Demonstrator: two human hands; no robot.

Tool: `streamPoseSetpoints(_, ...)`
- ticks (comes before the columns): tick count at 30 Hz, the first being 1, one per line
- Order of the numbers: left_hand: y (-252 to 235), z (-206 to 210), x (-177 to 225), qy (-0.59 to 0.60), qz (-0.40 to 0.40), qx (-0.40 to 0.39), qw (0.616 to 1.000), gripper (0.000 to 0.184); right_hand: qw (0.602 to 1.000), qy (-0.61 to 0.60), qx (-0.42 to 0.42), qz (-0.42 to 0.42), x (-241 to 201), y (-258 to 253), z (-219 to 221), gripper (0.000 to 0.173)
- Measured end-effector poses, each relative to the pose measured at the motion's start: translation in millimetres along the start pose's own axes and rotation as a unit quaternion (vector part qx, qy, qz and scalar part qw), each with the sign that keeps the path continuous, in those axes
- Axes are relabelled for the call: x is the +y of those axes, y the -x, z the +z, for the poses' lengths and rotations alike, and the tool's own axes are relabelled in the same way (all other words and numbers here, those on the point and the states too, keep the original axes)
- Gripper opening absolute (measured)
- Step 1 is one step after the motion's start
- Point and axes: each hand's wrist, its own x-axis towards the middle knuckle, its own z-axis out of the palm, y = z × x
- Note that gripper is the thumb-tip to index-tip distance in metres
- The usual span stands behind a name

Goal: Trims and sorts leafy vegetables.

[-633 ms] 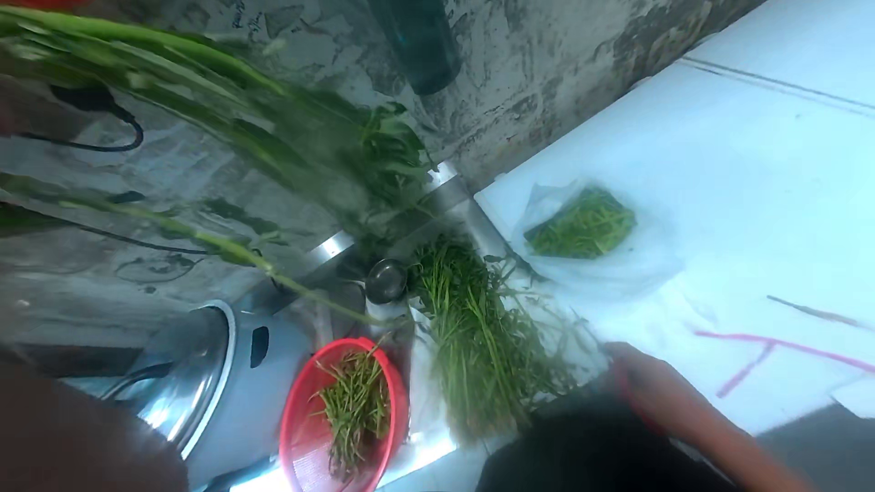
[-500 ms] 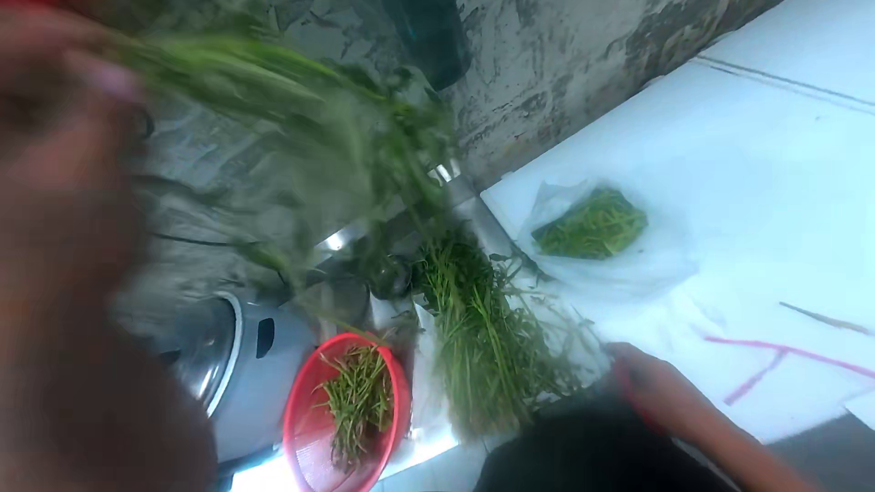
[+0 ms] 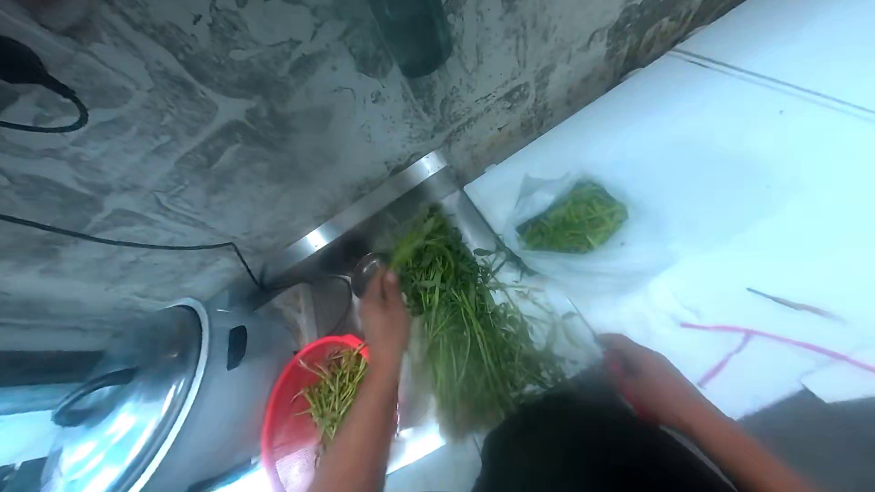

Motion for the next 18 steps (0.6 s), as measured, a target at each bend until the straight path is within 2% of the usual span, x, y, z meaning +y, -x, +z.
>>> streamPoseSetpoints(4, 56.2, 61.2, -21.7, -0.064, -0.122, -0.187, 0.973, 0.048, 1.000, 0.002, -0.001, 0.004, -2.8, -2.8, -0.7, 0.046)
streamPoseSetpoints(5, 65.8, 70.8, -23.6, -0.088, -0.141, -0.213, 0.963, 0.050, 1.000, 0.003, -0.003, 0.004, -3.4, -2.9, -0.3, 0.046)
streamPoseSetpoints(8, 81.7, 82.8, -21.8, -0.178, -0.155, -0.255, 0.938, 0.048, 1.000, 0.013, -0.011, -0.001, -5.2, -5.7, 1.3, 0.045)
streamPoseSetpoints(11, 78.8, 83.7, -11.5, -0.259, -0.177, -0.323, 0.893, 0.052, 1.000, 0.022, -0.013, -0.006, -9.4, -8.2, 3.6, 0.044)
streamPoseSetpoints(13, 73.5, 84.8, -5.4, -0.295, -0.188, -0.350, 0.869, 0.048, 0.999, 0.030, -0.018, -0.007, -13.6, -8.7, 4.2, 0.045)
streamPoseSetpoints(18, 70.1, 87.1, -1.2, -0.328, -0.178, -0.349, 0.860, 0.047, 0.999, 0.035, -0.020, -0.002, -11.7, -5.4, 4.3, 0.046)
